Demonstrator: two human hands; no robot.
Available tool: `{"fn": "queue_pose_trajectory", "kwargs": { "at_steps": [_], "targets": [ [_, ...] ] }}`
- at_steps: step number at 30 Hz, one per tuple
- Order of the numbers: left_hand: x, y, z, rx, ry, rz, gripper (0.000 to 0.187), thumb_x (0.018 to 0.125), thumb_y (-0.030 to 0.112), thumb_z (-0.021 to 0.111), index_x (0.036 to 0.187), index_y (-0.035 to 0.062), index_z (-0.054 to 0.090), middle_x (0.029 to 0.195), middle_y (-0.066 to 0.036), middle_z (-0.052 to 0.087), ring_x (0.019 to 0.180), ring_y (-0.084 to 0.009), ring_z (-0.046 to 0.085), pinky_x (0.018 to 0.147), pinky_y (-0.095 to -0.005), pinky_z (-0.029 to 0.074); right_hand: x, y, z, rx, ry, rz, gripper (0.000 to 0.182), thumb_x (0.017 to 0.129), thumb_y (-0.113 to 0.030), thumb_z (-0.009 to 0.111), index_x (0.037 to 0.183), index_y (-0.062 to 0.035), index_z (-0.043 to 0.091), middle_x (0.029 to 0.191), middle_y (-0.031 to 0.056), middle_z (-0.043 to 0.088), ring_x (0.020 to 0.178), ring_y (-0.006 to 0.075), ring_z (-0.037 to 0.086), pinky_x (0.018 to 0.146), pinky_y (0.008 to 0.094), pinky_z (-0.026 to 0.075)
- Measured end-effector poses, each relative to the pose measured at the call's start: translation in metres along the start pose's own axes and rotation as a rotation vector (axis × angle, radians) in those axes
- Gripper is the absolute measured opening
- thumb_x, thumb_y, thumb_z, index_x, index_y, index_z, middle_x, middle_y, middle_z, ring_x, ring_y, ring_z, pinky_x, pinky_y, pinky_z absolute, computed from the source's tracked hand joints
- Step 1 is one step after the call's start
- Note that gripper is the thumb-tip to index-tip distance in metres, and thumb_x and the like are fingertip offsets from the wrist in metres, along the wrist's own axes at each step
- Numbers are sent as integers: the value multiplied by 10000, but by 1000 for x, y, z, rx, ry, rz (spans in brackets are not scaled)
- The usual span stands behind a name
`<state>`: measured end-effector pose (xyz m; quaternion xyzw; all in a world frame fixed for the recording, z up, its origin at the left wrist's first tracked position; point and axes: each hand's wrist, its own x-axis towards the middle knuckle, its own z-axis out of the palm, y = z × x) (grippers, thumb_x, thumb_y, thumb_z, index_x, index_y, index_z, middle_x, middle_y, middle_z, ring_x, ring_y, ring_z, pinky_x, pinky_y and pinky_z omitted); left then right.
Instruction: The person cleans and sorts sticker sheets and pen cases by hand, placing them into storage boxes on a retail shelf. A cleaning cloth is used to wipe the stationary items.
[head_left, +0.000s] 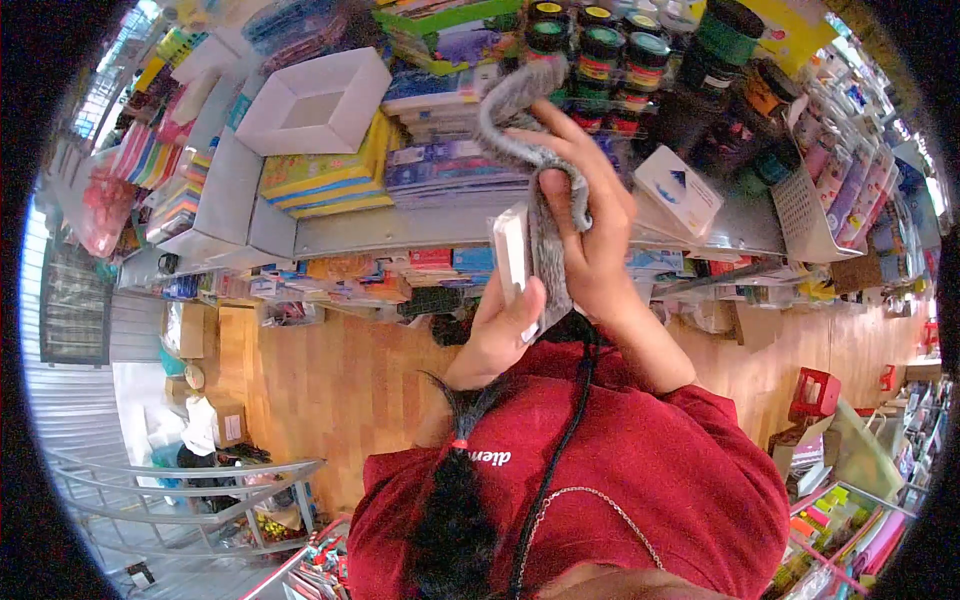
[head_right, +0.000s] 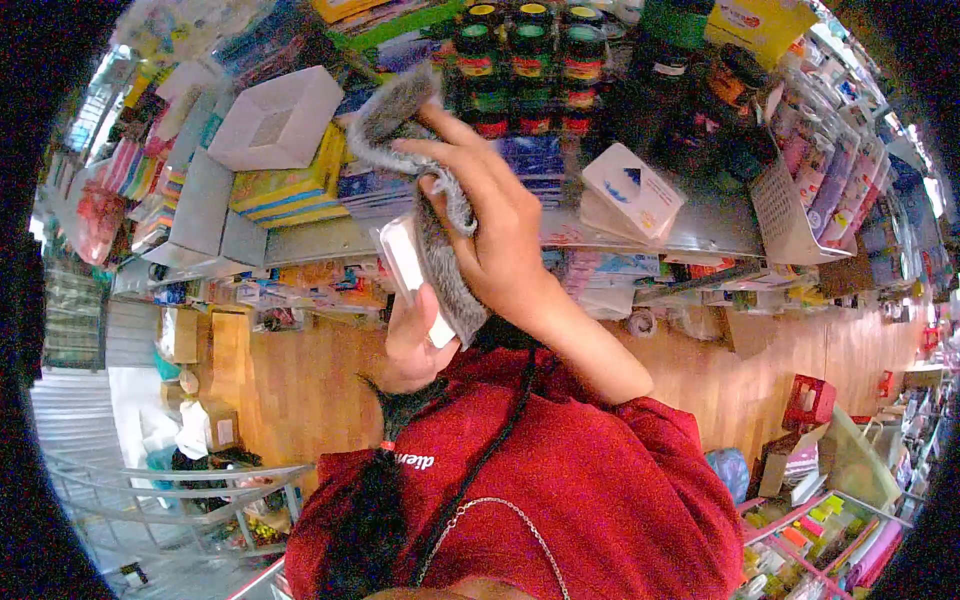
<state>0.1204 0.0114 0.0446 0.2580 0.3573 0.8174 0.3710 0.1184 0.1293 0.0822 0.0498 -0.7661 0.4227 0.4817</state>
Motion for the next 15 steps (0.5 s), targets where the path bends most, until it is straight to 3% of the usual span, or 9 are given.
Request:
{"fn": "queue_pose_trajectory", "kwargs": {
  "at_steps": [1, 4, 6, 7, 9, 11, 13, 15],
  "targets": [
    [5, -3, 4, -94, -30, 44, 684, 881, 352, 446, 1360, 21, 86, 1376, -94, 223, 1266, -217, 244, 1038, -357, 183, -1, 1, -7, -57, 3, -6, 399, 687, 62, 536, 1052, -93, 583, 1178, 149, 512, 1080, 303, 502, 882, 342, 412],
    [10, -7, 16, -162, -85, -15, 788, 818, 379, 504, 1350, 2, 62, 1392, -144, 171, 1291, -273, 196, 1046, -420, 169, -6, 2, -40, -261, 55, -43, 450, 633, 86, 533, 1038, -99, 595, 1153, 140, 528, 1068, 293, 512, 874, 342, 417],
    [8, -12, 13, -134, -124, 21, 829, 778, 391, 518, 1345, -29, 84, 1388, -200, 165, 1298, -285, 172, 1043, -397, 158, -10, 8, -66, -427, 172, -68, 469, 587, 104, 532, 1000, -102, 615, 1076, 142, 569, 1035, 292, 531, 861, 336, 425],
    [7, -15, 12, -120, -143, 40, 850, 758, 397, 525, 1343, -44, 95, 1386, -227, 162, 1301, -291, 160, 1041, -385, 153, -13, 12, -87, -596, 221, -94, 215, 740, -17, 583, 951, -25, 621, 1046, 136, 587, 987, 261, 554, 866, 328, 402],
    [11, -11, 10, -25, -204, 93, 826, 790, 408, 517, 1350, -33, 100, 1404, -186, 145, 1300, -267, 169, 1041, -362, 152, -20, 21, -123, -669, 473, -1, 273, 711, 17, 633, 976, 3, 571, 1001, 117, 586, 964, 225, 540, 875, 312, 386],
    [23, -11, 14, 20, -127, 148, 844, 796, 435, 538, 1356, -16, 96, 1412, -142, 159, 1292, -233, 195, 1037, -336, 158, -23, 36, -160, -733, 637, -34, 277, 744, -26, 627, 995, 1, 512, 972, 105, 557, 936, 221, 518, 857, 314, 381],
    [28, -9, 5, 91, 1, 166, 841, 794, 440, 523, 1351, -24, 97, 1409, -182, 138, 1291, -260, 198, 1041, -357, 161, -31, 56, -200, -828, 496, 5, 270, 743, -14, 598, 989, -1, 489, 965, 126, 529, 946, 263, 501, 884, 353, 364],
    [39, -7, 4, 132, -36, 258, 800, 818, 422, 482, 1351, -25, 86, 1406, -206, 125, 1298, -288, 180, 1047, -378, 167, -43, 82, -222, -941, 441, 13, 264, 740, -16, 592, 978, -3, 478, 953, 136, 513, 957, 292, 486, 908, 379, 339]
  ]
}}
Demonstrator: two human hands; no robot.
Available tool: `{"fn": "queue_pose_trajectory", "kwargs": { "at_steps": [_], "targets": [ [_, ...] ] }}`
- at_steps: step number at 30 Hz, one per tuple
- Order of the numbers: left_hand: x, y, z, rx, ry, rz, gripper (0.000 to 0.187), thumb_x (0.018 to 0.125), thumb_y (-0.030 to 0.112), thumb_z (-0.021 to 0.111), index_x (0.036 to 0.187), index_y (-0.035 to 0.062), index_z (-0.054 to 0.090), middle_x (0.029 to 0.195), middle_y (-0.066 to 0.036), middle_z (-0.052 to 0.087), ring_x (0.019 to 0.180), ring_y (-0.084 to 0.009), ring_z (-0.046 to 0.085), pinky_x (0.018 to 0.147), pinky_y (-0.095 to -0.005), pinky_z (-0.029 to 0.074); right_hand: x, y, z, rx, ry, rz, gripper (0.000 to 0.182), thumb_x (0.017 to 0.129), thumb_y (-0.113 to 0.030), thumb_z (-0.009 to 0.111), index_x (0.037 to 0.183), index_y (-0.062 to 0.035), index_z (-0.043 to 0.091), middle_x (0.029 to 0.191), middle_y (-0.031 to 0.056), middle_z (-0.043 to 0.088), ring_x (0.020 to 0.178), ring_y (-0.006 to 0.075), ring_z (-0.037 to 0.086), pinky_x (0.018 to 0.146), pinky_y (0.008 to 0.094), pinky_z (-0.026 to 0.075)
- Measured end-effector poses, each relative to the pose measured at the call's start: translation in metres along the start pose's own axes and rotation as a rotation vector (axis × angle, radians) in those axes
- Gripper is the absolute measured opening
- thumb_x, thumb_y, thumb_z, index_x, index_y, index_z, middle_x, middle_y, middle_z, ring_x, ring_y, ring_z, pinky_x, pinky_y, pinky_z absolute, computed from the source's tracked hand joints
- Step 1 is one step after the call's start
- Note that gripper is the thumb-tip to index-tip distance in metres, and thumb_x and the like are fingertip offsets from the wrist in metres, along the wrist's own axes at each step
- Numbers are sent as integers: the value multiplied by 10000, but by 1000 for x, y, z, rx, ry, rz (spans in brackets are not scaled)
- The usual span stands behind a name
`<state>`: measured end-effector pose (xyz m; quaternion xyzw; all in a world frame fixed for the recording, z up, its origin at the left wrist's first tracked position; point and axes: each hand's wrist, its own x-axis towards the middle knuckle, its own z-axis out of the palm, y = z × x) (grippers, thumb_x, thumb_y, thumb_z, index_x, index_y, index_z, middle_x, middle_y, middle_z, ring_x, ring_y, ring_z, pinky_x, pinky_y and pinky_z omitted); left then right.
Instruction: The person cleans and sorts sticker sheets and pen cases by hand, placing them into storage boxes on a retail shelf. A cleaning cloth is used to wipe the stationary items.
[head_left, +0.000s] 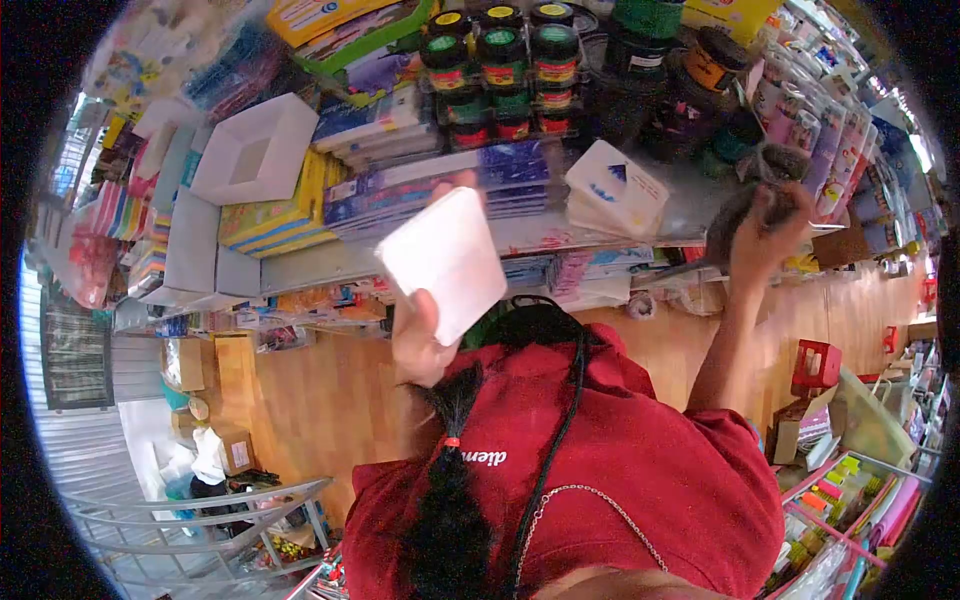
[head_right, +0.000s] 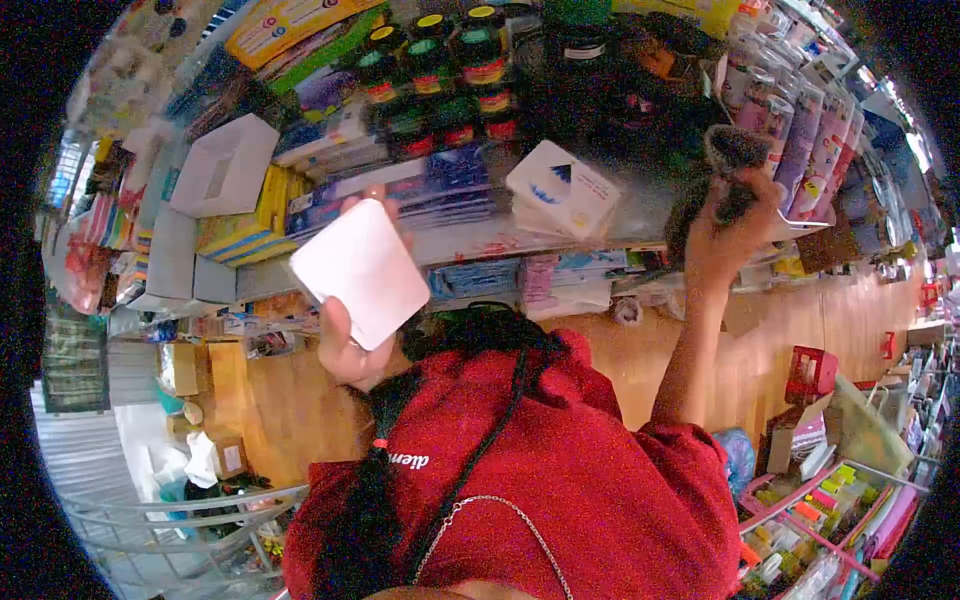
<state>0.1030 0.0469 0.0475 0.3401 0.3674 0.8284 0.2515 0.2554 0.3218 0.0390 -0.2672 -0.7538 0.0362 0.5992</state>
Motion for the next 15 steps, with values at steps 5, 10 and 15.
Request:
{"fn": "queue_pose_trajectory", "kwargs": {
  "at_steps": [5, 10, 15],
  "targets": [
    [1, 9, -12, 165, 112, 68, 794, 808, 445, 470, 1347, -24, 125, 1381, -216, 208, 1274, -309, 240, 1027, -383, 183, -42, 52, 46, -57, -124, -52, 300, 776, -156, 591, 1027, -26, 491, 992, 147, 524, 1007, 329, 456, 960, 415, 252],
    [-19, 23, -41, 213, 313, 144, 707, 847, 371, 428, 1342, -34, 126, 1372, -229, 213, 1265, -320, 253, 1020, -395, 217, -33, 53, 34, -105, -730, -87, 426, 865, -378, 392, 1151, -74, 475, 1119, 138, 520, 1071, 326, 436, 978, 434, 218],
    [-32, 39, -55, 285, 344, 199, 659, 867, 348, 399, 1333, -46, 151, 1359, -232, 235, 1250, -323, 284, 987, -402, 290, -39, 45, 28, -55, -757, 81, 454, 885, -387, 337, 1158, -39, 439, 1130, 205, 481, 1068, 363, 415, 978, 443, 227]
  ]
}}
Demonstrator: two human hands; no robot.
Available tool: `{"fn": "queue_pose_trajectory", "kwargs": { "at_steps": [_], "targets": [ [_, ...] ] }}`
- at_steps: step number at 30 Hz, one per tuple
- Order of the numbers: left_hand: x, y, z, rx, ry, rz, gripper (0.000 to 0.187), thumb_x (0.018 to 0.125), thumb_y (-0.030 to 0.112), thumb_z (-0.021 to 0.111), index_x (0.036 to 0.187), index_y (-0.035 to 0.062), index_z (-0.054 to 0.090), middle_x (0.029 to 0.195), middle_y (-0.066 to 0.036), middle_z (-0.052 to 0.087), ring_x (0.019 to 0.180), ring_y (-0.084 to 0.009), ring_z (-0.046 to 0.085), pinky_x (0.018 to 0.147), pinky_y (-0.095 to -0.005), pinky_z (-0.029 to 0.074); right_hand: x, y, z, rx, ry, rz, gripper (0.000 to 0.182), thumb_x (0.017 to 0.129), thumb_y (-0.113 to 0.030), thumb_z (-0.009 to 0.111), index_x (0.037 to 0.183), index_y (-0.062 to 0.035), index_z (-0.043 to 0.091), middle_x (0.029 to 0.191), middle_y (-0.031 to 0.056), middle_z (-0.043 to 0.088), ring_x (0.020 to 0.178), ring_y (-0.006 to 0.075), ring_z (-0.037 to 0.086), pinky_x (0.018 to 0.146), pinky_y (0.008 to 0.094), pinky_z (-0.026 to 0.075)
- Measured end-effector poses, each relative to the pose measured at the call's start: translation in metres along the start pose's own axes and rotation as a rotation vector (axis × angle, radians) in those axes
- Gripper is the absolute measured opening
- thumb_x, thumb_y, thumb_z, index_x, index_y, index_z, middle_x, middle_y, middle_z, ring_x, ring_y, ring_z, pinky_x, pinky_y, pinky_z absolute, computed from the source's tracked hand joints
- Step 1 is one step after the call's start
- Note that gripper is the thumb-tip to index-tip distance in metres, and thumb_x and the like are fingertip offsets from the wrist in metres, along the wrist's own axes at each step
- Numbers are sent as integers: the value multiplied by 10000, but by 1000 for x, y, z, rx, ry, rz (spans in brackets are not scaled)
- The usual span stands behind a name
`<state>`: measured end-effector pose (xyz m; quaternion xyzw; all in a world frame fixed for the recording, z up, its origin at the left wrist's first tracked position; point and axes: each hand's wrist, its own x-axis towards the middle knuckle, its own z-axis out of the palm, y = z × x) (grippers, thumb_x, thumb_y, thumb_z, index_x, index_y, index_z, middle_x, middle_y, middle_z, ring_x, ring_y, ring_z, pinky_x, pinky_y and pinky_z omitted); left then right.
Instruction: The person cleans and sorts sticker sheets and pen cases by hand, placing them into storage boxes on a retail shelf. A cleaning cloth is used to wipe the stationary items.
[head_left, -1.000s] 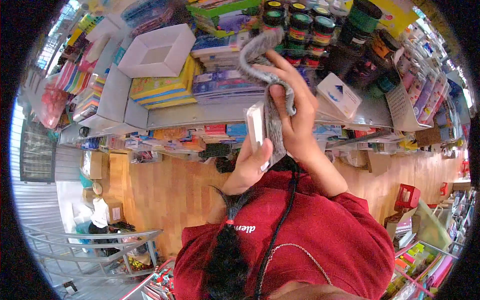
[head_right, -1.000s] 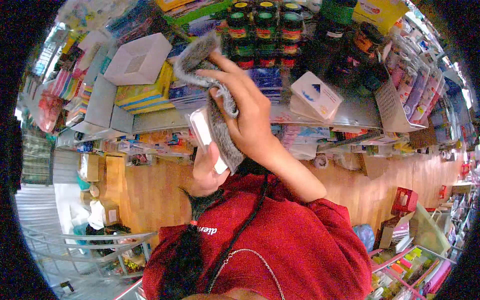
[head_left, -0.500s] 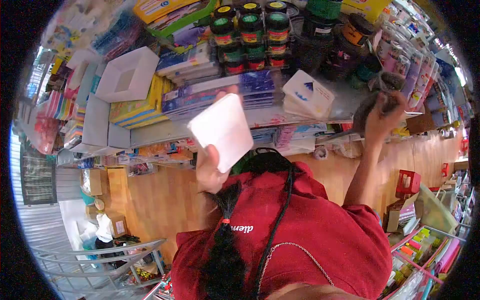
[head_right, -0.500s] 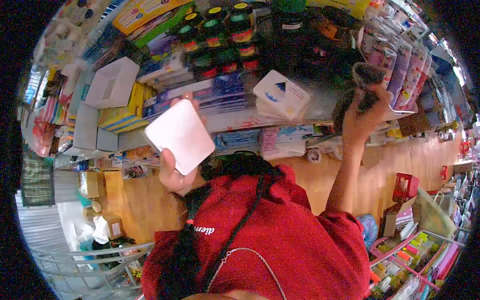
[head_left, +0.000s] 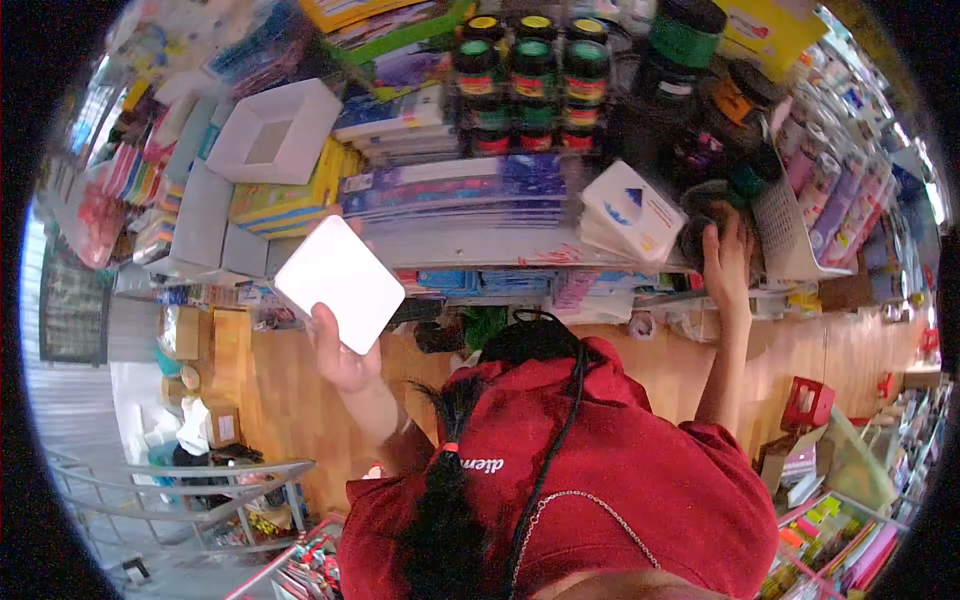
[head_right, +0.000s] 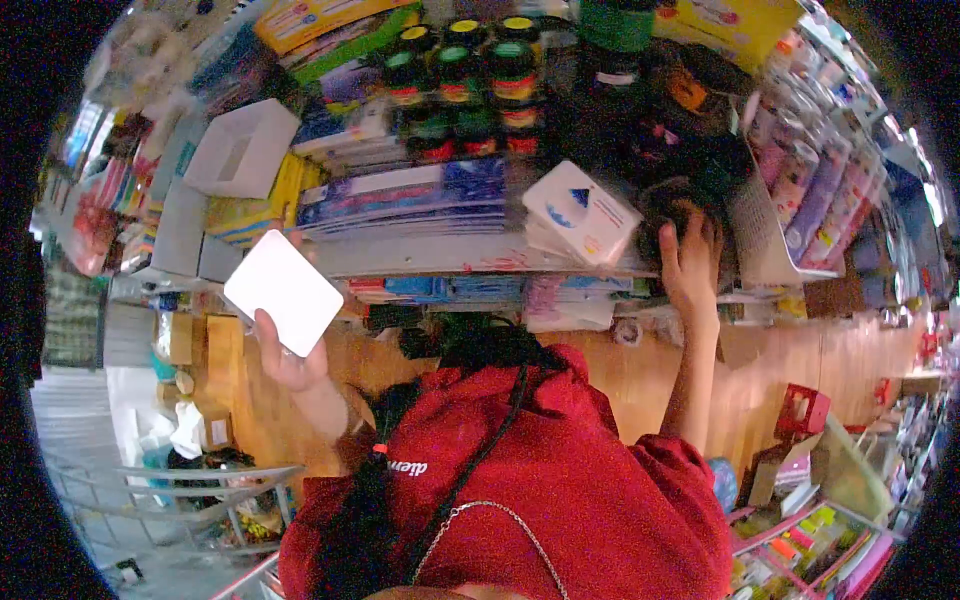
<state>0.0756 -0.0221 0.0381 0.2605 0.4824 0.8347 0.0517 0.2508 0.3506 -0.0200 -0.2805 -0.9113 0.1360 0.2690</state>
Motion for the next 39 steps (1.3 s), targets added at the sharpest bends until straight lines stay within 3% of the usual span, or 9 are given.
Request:
{"fn": "queue_pose_trajectory", "kwargs": {
  "at_steps": [3, 5, 6, 9, 19, 22, 28, 31, 39],
  "targets": [
    [-2, 7, -9, 29, 131, 97, 656, 868, 353, 397, 1333, -43, 158, 1359, -227, 241, 1238, -326, 304, 971, -401, 317, 0, 2, 6, -139, -42, -36, 443, 790, -266, 545, 1147, -29, 433, 1194, 224, 411, 1102, 402, 356, 962, 457, 263],
    [-3, 12, -21, -20, 76, 100, 629, 883, 322, 373, 1342, -29, 124, 1385, -212, 181, 1263, -344, 237, 1026, -439, 195, 0, -1, 8, -211, 33, -76, 521, 690, -197, 660, 1151, -68, 453, 1250, 225, 352, 1143, 411, 310, 971, 470, 255],
    [-3, 15, -28, -42, 50, 105, 617, 891, 306, 362, 1347, -22, 107, 1397, -205, 151, 1275, -353, 204, 1054, -458, 133, 1, -5, 5, -210, 55, -99, 517, 698, -207, 657, 1157, -78, 457, 1252, 228, 350, 1147, 405, 310, 973, 470, 254],
    [1, 19, -46, 110, 180, 104, 692, 864, 383, 409, 1344, -30, 132, 1348, -211, 268, 1214, -327, 333, 951, -393, 339, 0, -21, -3, -194, 94, -117, 500, 733, -236, 636, 1180, -98, 460, 1252, 227, 357, 1150, 384, 320, 977, 460, 252],
    [32, 46, -111, 271, 239, 123, 855, 799, 576, 428, 1380, 100, 19, 1260, -195, 363, 1111, -324, 454, 913, -397, 377, -18, -114, -48, -191, 428, -149, 389, 844, -199, 529, 1152, 30, 469, 1152, 156, 500, 1096, 271, 449, 959, 365, 306],
    [38, 57, -127, 250, 201, 115, 887, 775, 611, 420, 1379, 103, 16, 1215, -184, 406, 1084, -324, 477, 880, -405, 412, -14, -157, -28, 239, 576, -86, 332, 865, -192, 503, 1108, 35, 495, 1130, 158, 514, 1062, 249, 479, 930, 353, 342],
    [48, 66, -149, -287, 1, 62, 963, 704, 752, 291, 1364, 70, 135, 1177, -187, 452, 1013, -324, 519, 863, -414, 433, 25, -337, 41, 440, 148, -569, 324, 752, -152, 609, 1044, -34, 533, 1048, 139, 562, 994, 282, 514, 892, 374, 362],
    [49, 84, -140, -38, 134, -100, 972, 697, 788, 207, 1345, 64, 184, 1134, -237, 469, 1010, -351, 514, 736, -468, 500, 56, -400, 70, 303, 142, -780, 393, 726, -230, 637, 1066, -62, 534, 1069, 115, 545, 1014, 302, 486, 903, 398, 344],
    [38, 97, -169, -16, 33, -11, 1023, 609, 674, 592, 1298, 2, 245, 1213, -227, 408, 1056, -323, 491, 854, -415, 433, 77, -401, 99, 198, -66, -806, 245, 737, -166, 605, 960, -69, 580, 997, 87, 589, 1066, 296, 475, 897, 396, 365]
  ]
}}
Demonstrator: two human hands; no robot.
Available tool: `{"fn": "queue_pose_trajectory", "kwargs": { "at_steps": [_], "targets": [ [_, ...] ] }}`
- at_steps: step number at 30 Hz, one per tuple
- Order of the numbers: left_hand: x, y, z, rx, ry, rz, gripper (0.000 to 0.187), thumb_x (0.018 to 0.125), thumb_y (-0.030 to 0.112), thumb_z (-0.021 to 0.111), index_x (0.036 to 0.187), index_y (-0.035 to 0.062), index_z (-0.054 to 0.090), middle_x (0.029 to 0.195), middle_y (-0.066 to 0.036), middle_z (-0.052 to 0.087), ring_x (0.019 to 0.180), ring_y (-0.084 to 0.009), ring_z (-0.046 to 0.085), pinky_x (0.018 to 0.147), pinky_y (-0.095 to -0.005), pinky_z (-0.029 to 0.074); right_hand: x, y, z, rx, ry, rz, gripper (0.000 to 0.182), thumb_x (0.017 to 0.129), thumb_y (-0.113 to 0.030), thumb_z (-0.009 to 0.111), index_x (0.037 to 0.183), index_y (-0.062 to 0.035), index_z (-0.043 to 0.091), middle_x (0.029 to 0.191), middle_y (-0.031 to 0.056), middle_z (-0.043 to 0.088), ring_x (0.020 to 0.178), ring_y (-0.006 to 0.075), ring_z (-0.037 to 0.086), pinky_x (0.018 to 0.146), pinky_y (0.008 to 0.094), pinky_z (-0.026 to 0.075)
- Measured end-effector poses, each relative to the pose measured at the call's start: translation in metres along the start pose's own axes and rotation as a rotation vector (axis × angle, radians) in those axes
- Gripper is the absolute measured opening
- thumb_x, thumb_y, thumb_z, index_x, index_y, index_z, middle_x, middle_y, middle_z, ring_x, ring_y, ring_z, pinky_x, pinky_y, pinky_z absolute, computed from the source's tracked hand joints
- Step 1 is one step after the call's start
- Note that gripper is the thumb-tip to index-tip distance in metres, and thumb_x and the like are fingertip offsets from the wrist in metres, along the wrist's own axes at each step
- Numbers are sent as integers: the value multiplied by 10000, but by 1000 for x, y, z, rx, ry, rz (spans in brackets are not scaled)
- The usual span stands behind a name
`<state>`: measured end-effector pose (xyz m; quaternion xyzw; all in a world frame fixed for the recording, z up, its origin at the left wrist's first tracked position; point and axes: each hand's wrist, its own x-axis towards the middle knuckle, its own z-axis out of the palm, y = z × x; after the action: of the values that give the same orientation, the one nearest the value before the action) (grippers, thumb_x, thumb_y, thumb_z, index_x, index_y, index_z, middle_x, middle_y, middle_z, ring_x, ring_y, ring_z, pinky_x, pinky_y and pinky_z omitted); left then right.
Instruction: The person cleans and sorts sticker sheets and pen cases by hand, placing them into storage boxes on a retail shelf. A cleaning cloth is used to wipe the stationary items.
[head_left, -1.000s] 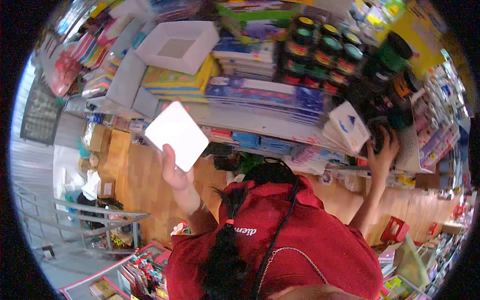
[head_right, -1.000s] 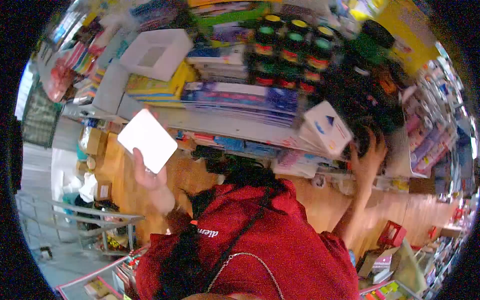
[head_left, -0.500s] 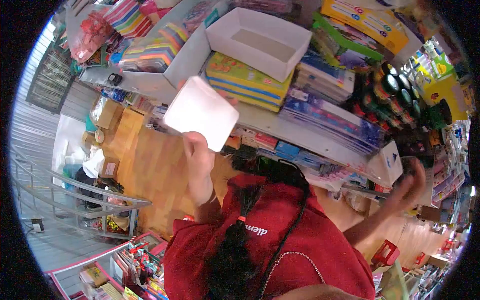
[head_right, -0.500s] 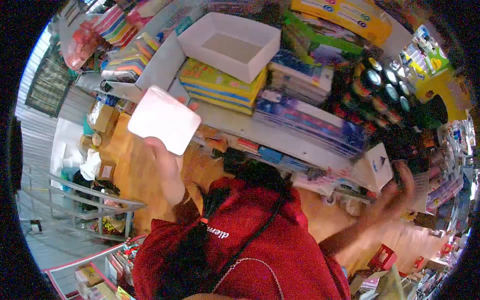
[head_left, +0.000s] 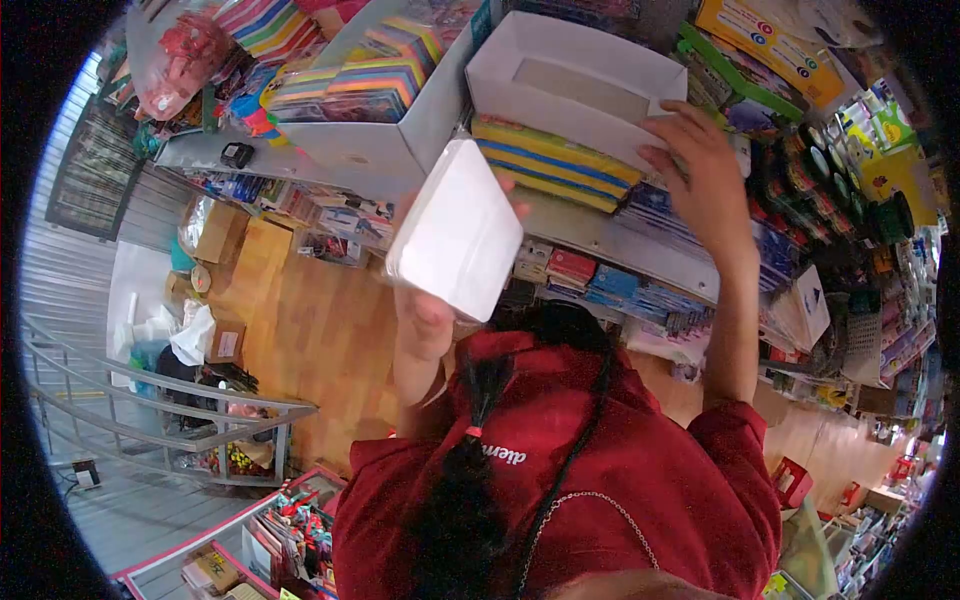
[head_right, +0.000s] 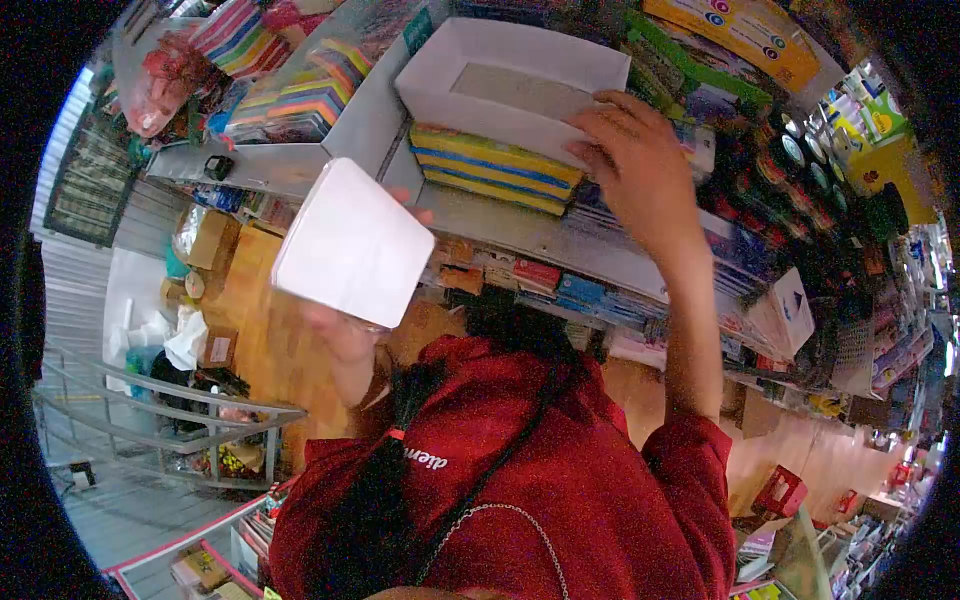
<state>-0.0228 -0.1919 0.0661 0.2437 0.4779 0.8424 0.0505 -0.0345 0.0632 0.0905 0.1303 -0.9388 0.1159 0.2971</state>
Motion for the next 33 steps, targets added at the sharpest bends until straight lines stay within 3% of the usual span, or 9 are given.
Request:
{"fn": "queue_pose_trajectory", "kwargs": {
  "at_steps": [2, 6, 10, 13, 20, 26, 29, 33],
  "targets": [
    [-1, 3, -4, 19, 43, 56, 1022, 536, 609, 712, 1248, -1, 305, 1189, -223, 431, 1058, -298, 492, 869, -389, 411, -10, 2, -14, 59, -34, 13, 213, 729, -117, 605, 933, -57, 588, 981, 81, 599, 1093, 295, 466, 900, 390, 368],
    [12, 7, -19, 266, -53, 527, 938, 486, 514, 777, 1177, -7, 414, 1136, -197, 477, 1044, -278, 492, 877, -371, 385, -25, 8, -29, 195, -79, 38, 204, 711, -51, 603, 915, -59, 594, 1008, 68, 595, 1139, 285, 440, 918, 389, 355],
    [42, 39, -24, 925, -169, 799, 825, 475, 456, 782, 1116, 19, 501, 1099, -173, 498, 997, -283, 498, 848, -377, 402, -34, 11, -31, 157, -67, 3, 196, 710, -44, 599, 904, -66, 601, 1005, 51, 595, 1147, 273, 436, 927, 386, 346],
    [55, 67, 1, 1347, -175, 675, 710, 474, 335, 797, 1083, 63, 553, 1102, -132, 487, 1028, -274, 477, 865, -365, 389, -35, 11, -32, 111, -71, -14, 197, 707, -54, 604, 903, -71, 606, 1000, 40, 596, 1143, 268, 440, 928, 388, 344],
    [106, 71, 34, 1682, -483, 714, 576, 525, 236, 759, 1067, 149, 585, 1077, -82, 500, 1017, -281, 464, 877, -364, 378, -41, 16, -34, 96, -62, -24, 189, 710, -81, 605, 899, -81, 613, 996, 37, 594, 1133, 258, 446, 916, 394, 351],
    [130, 59, 40, 1870, -692, 557, 529, 578, 246, 729, 1062, 96, 576, 1123, -120, 465, 1076, -299, 419, 907, -373, 358, -46, 18, -37, 71, -61, -67, 188, 713, -92, 601, 900, -89, 615, 990, 33, 594, 1120, 252, 455, 917, 386, 353],
    [133, 45, 40, 1977, -701, 599, 520, 578, 224, 712, 1054, 66, 574, 1143, -159, 437, 1098, -324, 393, 938, -386, 339, -45, 18, -39, 97, -63, -82, 186, 713, -99, 600, 899, -96, 616, 981, 30, 591, 1117, 249, 455, 922, 382, 351],
    [136, 41, 42, 1971, -794, 462, 517, 562, 192, 689, 1043, 43, 574, 1161, -182, 412, 1107, -343, 376, 961, -392, 324, -45, 18, -38, 69, -61, -89, 188, 708, -94, 596, 895, -101, 616, 974, 29, 585, 1118, 248, 452, 919, 382, 354]
  ]
}}
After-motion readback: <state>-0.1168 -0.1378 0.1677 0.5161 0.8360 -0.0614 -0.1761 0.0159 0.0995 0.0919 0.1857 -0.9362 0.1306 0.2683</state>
